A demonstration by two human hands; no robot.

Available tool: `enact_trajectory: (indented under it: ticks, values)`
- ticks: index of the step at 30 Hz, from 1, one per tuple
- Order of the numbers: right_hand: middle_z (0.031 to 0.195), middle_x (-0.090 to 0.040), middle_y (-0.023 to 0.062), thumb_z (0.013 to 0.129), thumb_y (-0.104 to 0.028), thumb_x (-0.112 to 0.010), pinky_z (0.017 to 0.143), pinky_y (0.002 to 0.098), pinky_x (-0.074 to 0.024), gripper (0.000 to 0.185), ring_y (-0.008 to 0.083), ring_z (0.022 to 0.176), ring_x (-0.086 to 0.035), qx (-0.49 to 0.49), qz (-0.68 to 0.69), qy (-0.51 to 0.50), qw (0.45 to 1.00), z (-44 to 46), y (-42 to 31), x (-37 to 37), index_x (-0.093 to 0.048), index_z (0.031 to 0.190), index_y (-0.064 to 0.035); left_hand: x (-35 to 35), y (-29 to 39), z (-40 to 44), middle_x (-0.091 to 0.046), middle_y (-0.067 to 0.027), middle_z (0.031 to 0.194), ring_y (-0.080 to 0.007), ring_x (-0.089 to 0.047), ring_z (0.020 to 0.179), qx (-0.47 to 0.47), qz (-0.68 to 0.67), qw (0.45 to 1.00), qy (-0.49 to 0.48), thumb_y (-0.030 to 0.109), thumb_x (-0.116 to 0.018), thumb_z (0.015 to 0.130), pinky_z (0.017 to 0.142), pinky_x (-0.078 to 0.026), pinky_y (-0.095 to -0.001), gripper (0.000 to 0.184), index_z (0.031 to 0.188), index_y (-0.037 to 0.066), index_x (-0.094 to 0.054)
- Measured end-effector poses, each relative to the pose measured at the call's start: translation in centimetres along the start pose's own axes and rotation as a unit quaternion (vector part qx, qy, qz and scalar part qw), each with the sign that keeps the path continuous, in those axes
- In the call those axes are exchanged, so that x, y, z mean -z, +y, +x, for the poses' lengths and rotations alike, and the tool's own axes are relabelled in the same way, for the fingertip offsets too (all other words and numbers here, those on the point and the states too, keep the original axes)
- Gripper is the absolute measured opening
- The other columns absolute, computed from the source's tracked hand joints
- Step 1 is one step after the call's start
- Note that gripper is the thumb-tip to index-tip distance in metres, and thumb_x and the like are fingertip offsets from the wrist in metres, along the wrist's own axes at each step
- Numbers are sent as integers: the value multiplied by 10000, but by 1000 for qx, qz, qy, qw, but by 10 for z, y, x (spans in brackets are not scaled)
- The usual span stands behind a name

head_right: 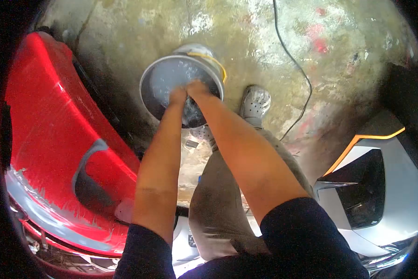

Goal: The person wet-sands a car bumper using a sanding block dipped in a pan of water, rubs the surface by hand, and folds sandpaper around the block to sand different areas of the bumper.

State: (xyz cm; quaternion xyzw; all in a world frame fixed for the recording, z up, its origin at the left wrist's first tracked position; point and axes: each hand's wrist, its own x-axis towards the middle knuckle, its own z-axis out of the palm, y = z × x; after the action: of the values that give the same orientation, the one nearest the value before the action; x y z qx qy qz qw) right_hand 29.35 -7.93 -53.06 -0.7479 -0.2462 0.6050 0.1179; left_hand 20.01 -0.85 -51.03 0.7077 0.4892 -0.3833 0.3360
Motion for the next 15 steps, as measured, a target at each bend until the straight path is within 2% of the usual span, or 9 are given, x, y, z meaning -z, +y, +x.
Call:
enact_trajectory:
  ticks: [2,4,5,6,8,9,11,12,15]
  values:
    - [1275,-673,299,999,-284,-512,1035,526,-514,444,451,1196,-662,-87,53,-16,995,5,0,4,-677,1281,16,-6,-1,-22,-687,-284,1234,-442,-666,1160,7,-48,997,68,413,-568,996,988,-542,-518,490,1247,10,-691]
    - [1325,-654,284,1001,-314,-526,1035,521,-505,474,441,1210,-653,-189,197,9,962,-7,-5,15,-652,1321,11,-10,2,-32,-714,-201,1041,-377,-689,942,50,-348,935,57,402,-604,983,837,-560,-500,425,1194,43,-693]
    - [1350,-645,277,1002,-329,-533,1035,518,-501,491,435,1217,-648,-218,260,24,940,-16,-9,21,-640,1342,9,-12,2,-29,-733,-124,867,-324,-704,744,86,-602,794,6,394,-632,974,699,-575,-485,357,1139,85,-699]
    - [1376,-636,269,1003,-344,-539,1035,516,-497,510,430,1224,-644,-234,314,38,919,-29,-13,27,-628,1362,6,32,19,-68,-623,-17,733,-203,-591,604,142,-695,695,-122,416,-655,971,542,-499,-371,282,1013,137,-662]
    - [1426,-617,255,1005,-374,-553,1035,511,-488,550,420,1238,-634,-227,378,64,895,-70,-29,41,-603,1403,1,67,27,-128,-472,49,594,-119,-436,483,97,-756,625,-168,494,-662,988,437,-337,-306,400,741,207,-535]
    - [1401,-625,232,1006,-381,-568,1015,516,-481,543,389,1216,-624,-204,372,84,902,-99,-44,52,-591,1412,-22,88,39,-166,-416,56,584,-113,-361,460,92,-754,641,-114,560,-639,1004,432,-275,-304,480,709,219,-476]
    - [1350,-639,177,1001,-389,-600,989,515,-465,510,331,1195,-600,-175,430,84,882,-138,-49,59,-596,1397,-68,140,46,-246,-379,51,609,-117,-350,504,24,-772,635,-36,555,-570,1056,475,-288,-320,527,698,198,-419]
    - [1324,-645,146,993,-390,-616,982,509,-457,483,304,1195,-588,-166,493,59,852,-146,-44,56,-612,1372,-90,171,38,-291,-407,41,630,-112,-393,553,-22,-746,666,-10,476,-541,1091,523,-332,-305,469,761,143,-542]
    - [1266,-649,91,976,-380,-663,977,456,-436,435,253,1170,-570,-165,491,-15,856,-224,-102,87,-636,1318,-113,263,15,-412,-534,6,756,-108,-490,673,-133,-580,766,242,337,-501,1121,637,-436,-295,347,1102,62,-711]
